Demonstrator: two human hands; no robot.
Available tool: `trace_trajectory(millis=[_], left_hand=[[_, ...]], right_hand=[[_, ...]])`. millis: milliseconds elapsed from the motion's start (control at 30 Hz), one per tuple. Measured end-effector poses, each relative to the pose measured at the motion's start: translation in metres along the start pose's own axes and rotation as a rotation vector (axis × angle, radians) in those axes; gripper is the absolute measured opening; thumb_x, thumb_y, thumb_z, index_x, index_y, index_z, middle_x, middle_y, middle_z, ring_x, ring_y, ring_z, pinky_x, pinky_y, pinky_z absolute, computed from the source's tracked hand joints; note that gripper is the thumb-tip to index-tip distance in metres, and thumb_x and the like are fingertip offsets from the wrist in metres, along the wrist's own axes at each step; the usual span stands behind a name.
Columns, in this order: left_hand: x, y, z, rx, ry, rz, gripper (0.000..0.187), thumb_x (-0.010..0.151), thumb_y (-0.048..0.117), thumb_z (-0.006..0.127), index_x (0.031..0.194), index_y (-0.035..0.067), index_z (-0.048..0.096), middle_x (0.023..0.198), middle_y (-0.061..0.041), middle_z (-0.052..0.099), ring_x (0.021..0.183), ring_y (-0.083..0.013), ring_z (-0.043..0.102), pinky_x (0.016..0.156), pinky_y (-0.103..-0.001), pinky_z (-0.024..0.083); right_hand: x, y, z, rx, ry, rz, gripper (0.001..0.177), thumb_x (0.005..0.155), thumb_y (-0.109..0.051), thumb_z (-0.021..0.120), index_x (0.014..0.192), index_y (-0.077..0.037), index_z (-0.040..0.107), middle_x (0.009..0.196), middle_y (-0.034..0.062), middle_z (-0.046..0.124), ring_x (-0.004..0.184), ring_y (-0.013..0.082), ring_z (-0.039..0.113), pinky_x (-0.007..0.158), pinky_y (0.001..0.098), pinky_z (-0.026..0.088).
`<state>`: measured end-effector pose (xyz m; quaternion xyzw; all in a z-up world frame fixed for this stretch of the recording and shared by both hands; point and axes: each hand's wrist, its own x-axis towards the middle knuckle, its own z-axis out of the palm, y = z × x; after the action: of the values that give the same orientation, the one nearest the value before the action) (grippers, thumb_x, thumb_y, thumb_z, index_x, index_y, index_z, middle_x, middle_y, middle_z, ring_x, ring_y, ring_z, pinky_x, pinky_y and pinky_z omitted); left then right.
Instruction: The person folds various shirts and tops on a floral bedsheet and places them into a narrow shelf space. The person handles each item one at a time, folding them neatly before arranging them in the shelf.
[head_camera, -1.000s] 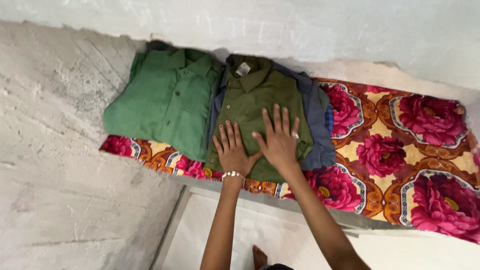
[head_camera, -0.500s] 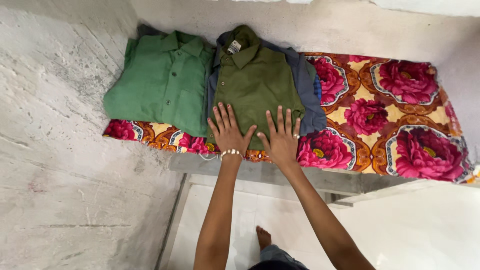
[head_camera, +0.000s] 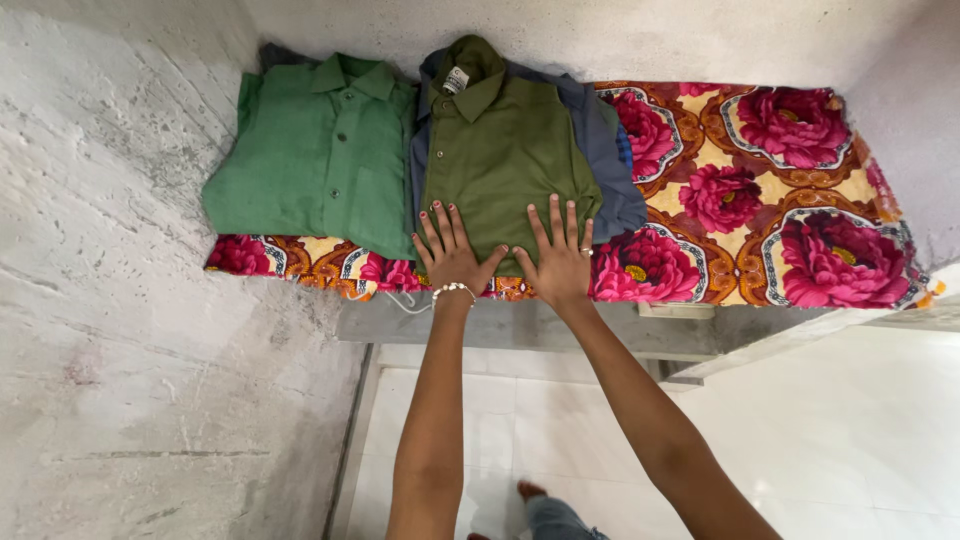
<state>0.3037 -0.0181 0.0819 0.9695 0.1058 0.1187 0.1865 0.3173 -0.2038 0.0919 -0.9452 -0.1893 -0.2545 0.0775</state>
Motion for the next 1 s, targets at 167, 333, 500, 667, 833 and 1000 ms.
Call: trace_trajectory(millis=[167,333,500,667,833,1000], left_hand=[[0.002,0.001,-0.005,0.048,-0.069,-0.017,0.128,0.077,0.087,0.051,0.164,0.006,0.003,0.171,-0.014,-0.005,0.155,-0.0375,-0.010,0.122,-0.059,-0.003],[0.000,0.007,0.004,0.173,0.076,-0.020,0.126,0.079,0.090,0.047,0.164,0.007,0.008,0.172,-0.015,0.002,0.157,-0.0372,-0.003,0.124,-0.060,0.002],[0.002,-0.001,0.011,0.176,0.076,-0.005,0.124,0.078,0.089,0.048,0.164,0.009,0.009,0.172,-0.012,0.004,0.157,-0.0356,-0.001,0.123,-0.060,0.005],[-0.009,-0.009,0.002,0.228,0.052,0.017,0.108,0.084,0.079,0.052,0.164,0.015,0.015,0.172,-0.010,0.004,0.157,-0.0351,0.001,0.122,-0.063,0.009],[-0.098,-0.056,0.007,0.219,0.267,0.142,0.093,0.090,0.061,0.057,0.164,0.015,0.025,0.172,-0.011,0.015,0.157,-0.0396,0.014,0.124,-0.062,0.013],[-0.249,-0.145,0.031,0.308,0.118,-0.198,0.087,0.091,0.060,0.053,0.162,0.021,0.021,0.171,-0.012,0.014,0.156,-0.0380,0.014,0.124,-0.057,0.014]], right_hand=[[0.000,0.002,0.004,0.001,-0.014,0.004,0.075,0.099,-0.060,0.049,0.163,-0.024,0.033,0.171,0.0136,0.018,0.157,0.0375,0.015,0.123,0.0642,0.011],[0.004,0.005,0.011,-0.021,-0.042,0.003,0.078,0.098,-0.061,0.048,0.163,-0.023,0.029,0.171,0.0143,0.015,0.156,0.0386,0.012,0.122,0.0652,0.009],[0.001,0.009,0.023,-0.023,-0.048,0.006,0.078,0.098,-0.062,0.046,0.164,-0.024,0.027,0.171,0.0137,0.012,0.157,0.0386,0.010,0.122,0.0661,0.008],[0.002,0.004,0.013,-0.012,-0.087,0.024,0.078,0.096,-0.059,0.049,0.162,-0.022,0.028,0.169,0.0149,0.015,0.155,0.0390,0.011,0.118,0.0693,0.005],[-0.021,-0.031,0.002,0.003,-0.001,-0.009,0.074,0.096,-0.047,0.057,0.156,-0.008,0.040,0.168,0.0196,0.023,0.156,0.0384,0.018,0.121,0.0677,0.006],[-0.076,-0.086,-0.003,0.210,-0.041,-0.254,0.072,0.091,-0.037,0.064,0.152,-0.004,0.044,0.165,0.0210,0.027,0.153,0.0373,0.022,0.122,0.0641,0.011]])
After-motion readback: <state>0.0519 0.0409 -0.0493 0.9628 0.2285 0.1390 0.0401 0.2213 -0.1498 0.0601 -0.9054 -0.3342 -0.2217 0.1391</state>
